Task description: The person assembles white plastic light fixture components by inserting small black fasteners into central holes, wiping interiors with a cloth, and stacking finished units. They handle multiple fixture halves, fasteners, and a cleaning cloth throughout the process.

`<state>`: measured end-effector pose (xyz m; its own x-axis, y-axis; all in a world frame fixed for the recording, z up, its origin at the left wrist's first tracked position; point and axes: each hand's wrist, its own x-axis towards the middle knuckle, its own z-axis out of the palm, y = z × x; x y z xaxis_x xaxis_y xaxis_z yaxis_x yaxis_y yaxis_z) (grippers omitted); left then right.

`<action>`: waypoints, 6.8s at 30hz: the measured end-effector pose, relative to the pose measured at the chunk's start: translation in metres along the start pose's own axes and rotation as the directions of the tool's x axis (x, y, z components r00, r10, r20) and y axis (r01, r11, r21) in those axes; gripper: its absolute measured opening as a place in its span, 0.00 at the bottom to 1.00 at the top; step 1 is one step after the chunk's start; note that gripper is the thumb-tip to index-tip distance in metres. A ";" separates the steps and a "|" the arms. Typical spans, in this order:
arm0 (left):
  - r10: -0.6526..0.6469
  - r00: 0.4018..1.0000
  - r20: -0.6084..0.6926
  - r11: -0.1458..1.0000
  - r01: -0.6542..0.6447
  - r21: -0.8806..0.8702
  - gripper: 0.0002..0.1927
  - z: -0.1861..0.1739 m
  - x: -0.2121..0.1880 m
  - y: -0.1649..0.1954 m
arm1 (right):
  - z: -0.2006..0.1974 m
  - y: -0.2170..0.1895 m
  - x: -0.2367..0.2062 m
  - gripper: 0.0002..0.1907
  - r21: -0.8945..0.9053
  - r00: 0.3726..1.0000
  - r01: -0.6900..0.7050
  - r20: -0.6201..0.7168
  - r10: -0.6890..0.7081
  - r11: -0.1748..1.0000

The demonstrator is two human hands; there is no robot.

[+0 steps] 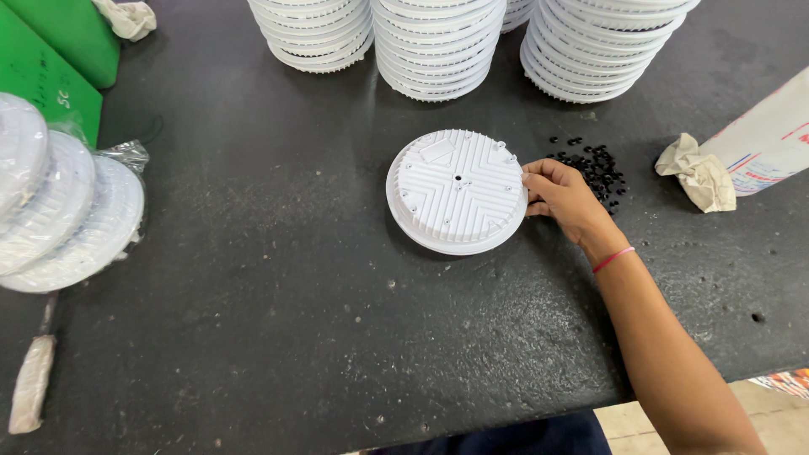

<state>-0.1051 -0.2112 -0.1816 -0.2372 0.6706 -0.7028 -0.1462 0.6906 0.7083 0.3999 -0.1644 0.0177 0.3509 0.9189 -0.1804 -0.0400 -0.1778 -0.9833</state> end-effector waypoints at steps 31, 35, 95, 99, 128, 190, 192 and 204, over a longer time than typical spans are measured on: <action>0.728 0.281 0.625 0.451 -0.883 -0.127 0.11 0.162 -0.162 0.270 | 0.004 -0.018 0.006 0.14 -0.335 0.947 0.259 -0.095 -0.306 0.906; 0.816 0.445 0.368 0.538 -0.818 -0.203 0.11 0.229 -0.097 0.267 | -0.002 -0.020 0.003 0.14 -0.385 0.933 0.281 -0.107 -0.345 0.879; 0.819 0.489 0.302 0.557 -0.804 -0.209 0.10 0.229 -0.088 0.250 | -0.035 0.013 0.021 0.13 -0.109 0.994 0.076 -0.071 -0.084 0.991; 0.797 0.521 0.305 0.593 -0.772 -0.230 0.10 0.224 -0.090 0.255 | -0.030 0.008 0.017 0.13 -0.089 0.994 0.080 -0.061 -0.086 0.993; 0.712 0.624 0.320 0.700 -0.663 -0.265 0.11 0.194 -0.077 0.273 | -0.042 0.010 0.018 0.11 -0.040 0.996 0.068 -0.052 -0.070 0.997; 0.536 0.405 0.741 0.841 -0.327 -0.430 0.53 0.261 -0.128 0.223 | 0.024 -0.028 -0.023 0.30 0.520 0.832 0.532 -0.175 -0.526 0.668; 0.586 0.376 0.718 0.810 -0.309 -0.499 0.51 0.260 -0.133 0.225 | 0.027 -0.032 -0.024 0.37 0.503 0.851 0.514 -0.201 -0.484 0.695; 0.631 0.313 0.710 0.763 -0.081 -0.641 0.46 0.251 -0.141 0.231 | 0.046 -0.042 -0.031 0.52 0.508 0.943 0.262 0.047 -0.331 0.820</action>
<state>0.1356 -0.0785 0.0649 0.5159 0.8375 0.1802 -0.7084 0.2987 0.6395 0.3474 -0.1689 0.0637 0.2999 0.9415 0.1537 -0.4165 0.2742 -0.8668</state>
